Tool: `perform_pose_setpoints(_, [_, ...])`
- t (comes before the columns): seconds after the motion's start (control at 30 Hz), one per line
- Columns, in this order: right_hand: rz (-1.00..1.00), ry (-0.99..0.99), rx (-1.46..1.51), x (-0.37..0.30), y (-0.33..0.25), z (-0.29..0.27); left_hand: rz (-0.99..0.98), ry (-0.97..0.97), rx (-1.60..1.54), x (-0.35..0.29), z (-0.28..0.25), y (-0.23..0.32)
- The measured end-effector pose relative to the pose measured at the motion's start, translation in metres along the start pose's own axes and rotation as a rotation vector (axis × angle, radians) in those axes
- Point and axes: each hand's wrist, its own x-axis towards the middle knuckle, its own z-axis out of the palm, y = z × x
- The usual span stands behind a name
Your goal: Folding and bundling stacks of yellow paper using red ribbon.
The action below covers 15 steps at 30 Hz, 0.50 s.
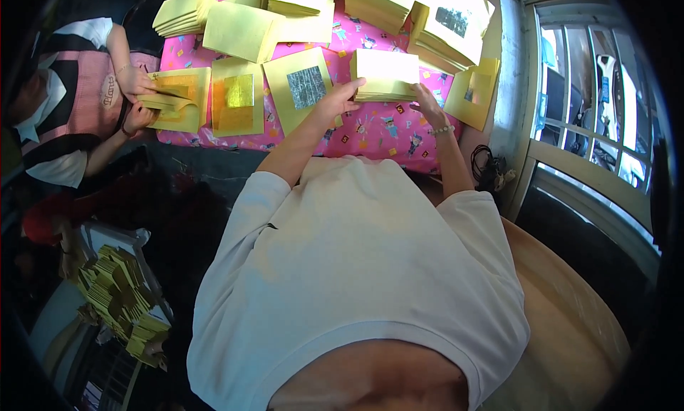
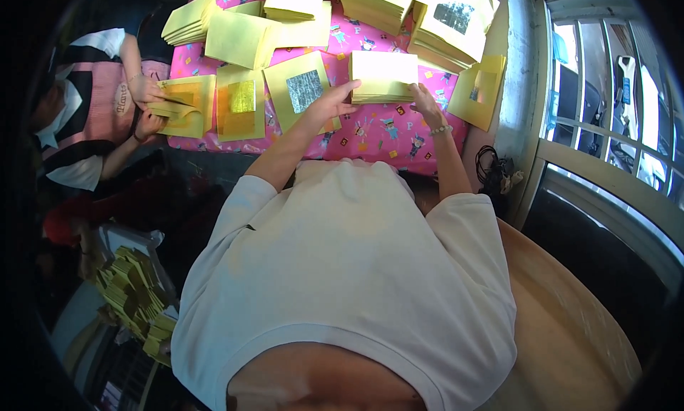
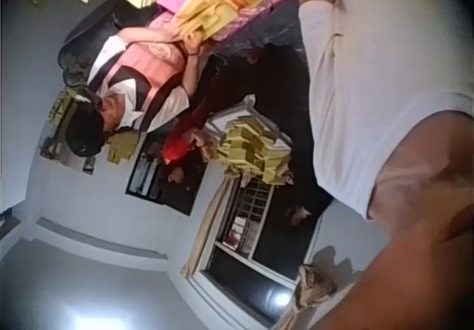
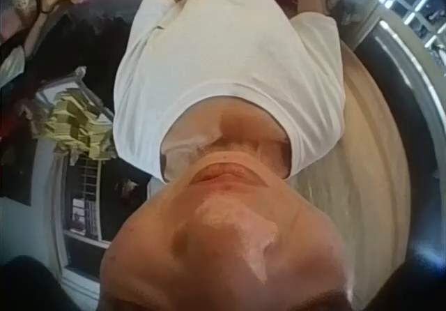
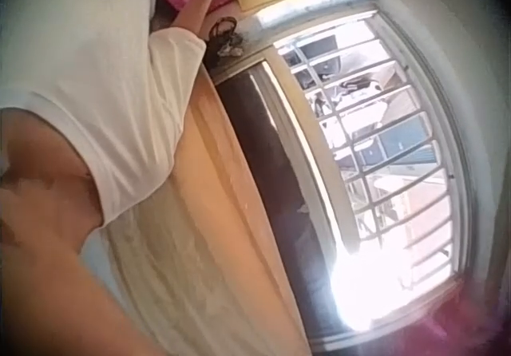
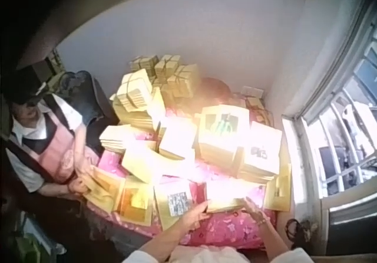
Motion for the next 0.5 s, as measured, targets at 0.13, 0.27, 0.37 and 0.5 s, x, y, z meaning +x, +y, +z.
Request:
perform_pose_setpoints(0.13, [-0.042, 0.005, -0.027, -0.003, -0.003, -0.003, 0.013, 0.145, 0.097, -0.019, 0.007, 0.006])
perform_pose_setpoints(0.27, [0.027, -0.03, 0.054, 0.001, -0.001, -0.009, 0.221, 0.262, 0.227, -0.059, 0.011, 0.011])
perform_pose_setpoints(0.37, [-0.047, 0.022, -0.02, -0.011, -0.025, -0.004, 0.539, 0.409, 0.174, -0.051, -0.031, -0.027])
perform_pose_setpoints(0.5, [-0.359, 0.212, -0.092, 0.007, -0.005, -0.02, 0.7, 0.476, 0.27, -0.064, -0.068, -0.063])
